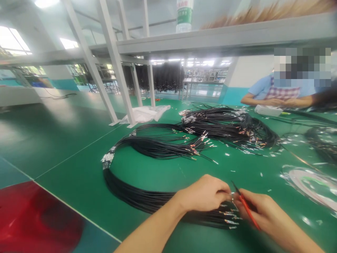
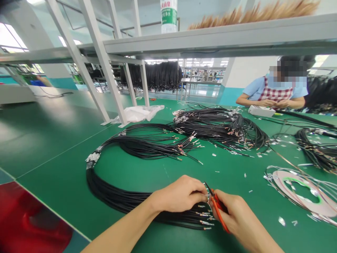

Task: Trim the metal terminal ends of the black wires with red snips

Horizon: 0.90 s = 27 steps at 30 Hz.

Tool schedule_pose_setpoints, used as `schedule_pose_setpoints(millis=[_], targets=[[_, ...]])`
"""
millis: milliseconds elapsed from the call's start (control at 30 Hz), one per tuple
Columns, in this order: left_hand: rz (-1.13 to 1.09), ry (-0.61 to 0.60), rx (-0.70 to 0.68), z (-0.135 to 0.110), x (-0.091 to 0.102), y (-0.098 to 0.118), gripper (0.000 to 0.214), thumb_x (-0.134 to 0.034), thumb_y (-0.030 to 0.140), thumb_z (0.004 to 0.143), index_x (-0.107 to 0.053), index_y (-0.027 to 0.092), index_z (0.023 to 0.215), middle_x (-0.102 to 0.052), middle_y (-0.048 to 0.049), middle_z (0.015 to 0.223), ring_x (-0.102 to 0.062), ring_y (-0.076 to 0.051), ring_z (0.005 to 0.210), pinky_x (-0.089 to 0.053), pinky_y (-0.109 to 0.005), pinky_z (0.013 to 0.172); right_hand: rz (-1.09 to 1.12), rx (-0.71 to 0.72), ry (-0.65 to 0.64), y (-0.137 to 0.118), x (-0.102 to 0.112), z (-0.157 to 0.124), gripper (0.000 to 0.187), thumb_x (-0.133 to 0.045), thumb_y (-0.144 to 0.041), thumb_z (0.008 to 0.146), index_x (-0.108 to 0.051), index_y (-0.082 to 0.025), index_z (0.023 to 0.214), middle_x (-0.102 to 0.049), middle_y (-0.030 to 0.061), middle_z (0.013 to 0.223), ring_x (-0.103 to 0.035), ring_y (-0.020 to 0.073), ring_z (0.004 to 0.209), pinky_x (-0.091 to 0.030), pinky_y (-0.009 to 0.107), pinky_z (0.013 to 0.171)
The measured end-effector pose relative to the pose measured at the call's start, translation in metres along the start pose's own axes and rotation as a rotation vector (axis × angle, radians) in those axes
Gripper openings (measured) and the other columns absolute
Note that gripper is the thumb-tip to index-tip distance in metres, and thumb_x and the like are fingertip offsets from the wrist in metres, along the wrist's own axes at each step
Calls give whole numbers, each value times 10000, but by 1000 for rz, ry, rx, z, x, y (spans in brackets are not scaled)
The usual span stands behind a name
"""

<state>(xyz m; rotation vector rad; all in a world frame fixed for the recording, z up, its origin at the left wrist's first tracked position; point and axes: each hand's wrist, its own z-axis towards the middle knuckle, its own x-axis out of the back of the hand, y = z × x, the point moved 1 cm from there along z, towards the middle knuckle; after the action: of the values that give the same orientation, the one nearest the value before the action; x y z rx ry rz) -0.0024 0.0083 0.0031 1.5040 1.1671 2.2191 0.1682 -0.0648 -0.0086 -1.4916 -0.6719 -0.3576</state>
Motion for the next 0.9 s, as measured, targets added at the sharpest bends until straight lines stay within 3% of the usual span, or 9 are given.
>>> schedule_pose_setpoints(millis=[167, 367, 667, 900], targets=[[-152, 58, 39, -1, 11, 2, 188, -499, 233, 864, -674, 162, 866, -678, -7, 838, -569, -112, 750, -411, -182, 686, 360, -200, 80, -14, -1, -1, 308, -580, -483, 766, -484, -208, 667, -489, -53, 532, -445, 110, 425, -321, 218, 423], [-101, 22, -6, -2, 13, 2, 201, -471, 196, 864, -669, 171, 845, -680, -8, 861, -574, -119, 776, -412, -194, 712, 358, -192, 48, -19, 1, -4, 325, -628, -500, 738, -567, -188, 671, -608, -11, 559, -502, 116, 409, -344, 222, 425], [109, -56, -84, 0, -2, -4, 173, -486, 159, 851, -652, 195, 812, -698, -34, 890, -619, -166, 830, -433, -234, 768, 274, -180, -134, -2, -4, 1, 247, -584, -385, 736, -503, -197, 598, -571, -29, 556, -515, 113, 409, -371, 209, 401], [-35, -23, -84, -2, 6, 0, 157, -497, 168, 856, -638, 171, 789, -668, -11, 826, -583, -130, 792, -414, -200, 751, 396, -231, -49, -9, -8, -2, 271, -664, -372, 699, -493, -183, 606, -515, -49, 485, -408, 74, 358, -257, 182, 367]])
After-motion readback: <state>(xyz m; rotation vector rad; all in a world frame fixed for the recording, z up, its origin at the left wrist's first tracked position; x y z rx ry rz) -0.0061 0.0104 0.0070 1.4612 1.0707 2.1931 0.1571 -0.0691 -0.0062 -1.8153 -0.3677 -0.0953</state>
